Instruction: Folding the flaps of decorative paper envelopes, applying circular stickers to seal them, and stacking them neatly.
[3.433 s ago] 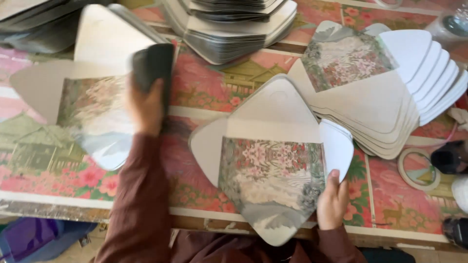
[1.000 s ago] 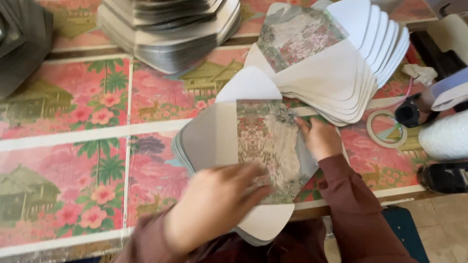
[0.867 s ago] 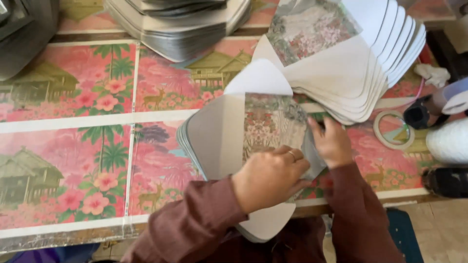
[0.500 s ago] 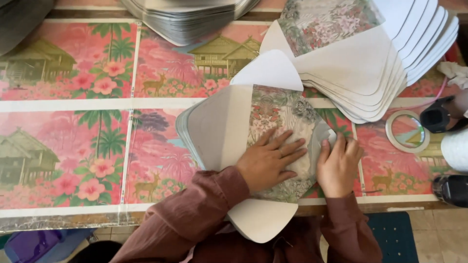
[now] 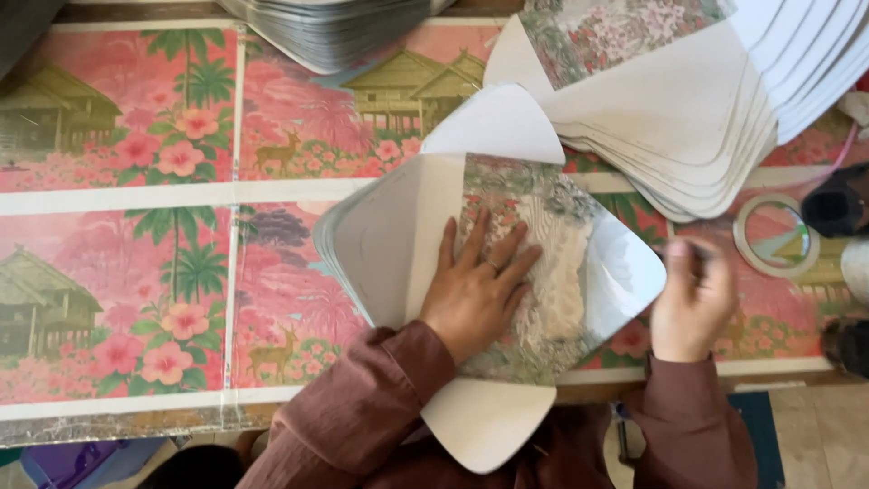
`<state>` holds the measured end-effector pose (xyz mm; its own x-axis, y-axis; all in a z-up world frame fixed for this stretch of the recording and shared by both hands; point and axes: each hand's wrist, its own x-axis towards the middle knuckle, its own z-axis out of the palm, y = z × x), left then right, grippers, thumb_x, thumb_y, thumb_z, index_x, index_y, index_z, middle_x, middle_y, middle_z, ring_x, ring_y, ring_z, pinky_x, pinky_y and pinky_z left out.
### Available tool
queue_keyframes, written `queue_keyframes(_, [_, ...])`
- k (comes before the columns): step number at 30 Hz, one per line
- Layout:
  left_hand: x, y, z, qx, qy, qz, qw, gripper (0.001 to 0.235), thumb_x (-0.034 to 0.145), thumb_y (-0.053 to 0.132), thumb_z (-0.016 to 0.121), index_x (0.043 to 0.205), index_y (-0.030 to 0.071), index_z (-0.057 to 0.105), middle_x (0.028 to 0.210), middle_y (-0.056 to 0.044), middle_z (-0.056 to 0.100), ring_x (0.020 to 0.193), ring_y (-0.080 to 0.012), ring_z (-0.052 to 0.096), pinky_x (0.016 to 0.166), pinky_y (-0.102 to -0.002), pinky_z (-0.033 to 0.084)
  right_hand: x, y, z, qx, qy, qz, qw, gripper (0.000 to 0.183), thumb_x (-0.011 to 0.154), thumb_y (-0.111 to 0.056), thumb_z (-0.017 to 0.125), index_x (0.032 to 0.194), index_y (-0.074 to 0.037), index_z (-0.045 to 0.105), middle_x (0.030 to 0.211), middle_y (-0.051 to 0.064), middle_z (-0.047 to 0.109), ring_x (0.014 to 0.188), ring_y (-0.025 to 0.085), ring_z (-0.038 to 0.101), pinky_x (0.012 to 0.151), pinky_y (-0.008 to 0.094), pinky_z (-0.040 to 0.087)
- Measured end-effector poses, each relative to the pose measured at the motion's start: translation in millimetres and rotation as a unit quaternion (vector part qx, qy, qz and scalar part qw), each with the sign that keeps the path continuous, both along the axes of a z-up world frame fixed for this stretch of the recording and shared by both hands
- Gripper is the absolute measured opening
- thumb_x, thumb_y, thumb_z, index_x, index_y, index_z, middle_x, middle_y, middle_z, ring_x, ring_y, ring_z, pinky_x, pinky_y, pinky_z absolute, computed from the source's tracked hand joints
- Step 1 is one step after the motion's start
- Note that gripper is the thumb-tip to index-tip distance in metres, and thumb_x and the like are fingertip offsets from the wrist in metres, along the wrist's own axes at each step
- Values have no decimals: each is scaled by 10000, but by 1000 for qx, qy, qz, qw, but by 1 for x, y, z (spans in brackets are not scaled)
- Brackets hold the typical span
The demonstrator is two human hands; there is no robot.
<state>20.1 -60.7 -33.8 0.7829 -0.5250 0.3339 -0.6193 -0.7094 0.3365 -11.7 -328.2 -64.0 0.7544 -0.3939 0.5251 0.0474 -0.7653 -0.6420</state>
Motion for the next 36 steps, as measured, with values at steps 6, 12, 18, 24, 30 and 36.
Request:
queue_keyframes(6, [10,9,11,-199,189,-34,961,519,1003,368,273,1375,24,384,1335,-240,510,1340,-434,346,1123,-617,73,36,134,62,214,29,74,974,417,1041,-347,338,1229,-8,490,1240,196,486,1178,308,448,989,388,335])
queue_keyframes(12, [8,20,28,-392,156,-32,906,555,1003,300,268,1444,-35,232,1352,-270,489,1311,-462,375,1139,-599,120,51,170,54,236,53,240,940,492,1038,-253,279,1392,83,341,1377,319,421,1332,412,348,1121,482,242])
queue_keyframes(18, [-2,9,11,-144,-65,19,987,219,916,196,557,1041,31,627,759,-153,713,957,-238,693,1107,-516,278,88,147,164,359,35,220,906,310,977,-189,362,820,-43,585,821,65,584,776,128,559,623,180,447])
queue_keyframes(24, [-4,6,6,-130,-63,26,989,139,901,125,570,987,38,635,719,-149,708,929,-223,700,1104,-509,300,131,137,67,351,176,4,920,525,947,-459,299,932,-59,638,600,190,607,371,336,590,215,475,426])
queue_keyframes(30, [3,6,12,-125,-75,23,989,93,870,96,600,907,20,640,698,-157,704,864,-247,718,1085,-478,335,72,128,150,527,-35,245,813,682,774,-658,373,517,-28,406,308,135,252,164,214,252,163,270,215])
queue_keyframes(36, [0,0,5,-101,-72,15,992,83,859,102,616,895,28,623,665,-144,695,857,-242,718,1087,-476,346,37,136,94,528,30,206,823,690,873,-641,321,517,-59,417,306,89,253,197,154,244,173,219,192])
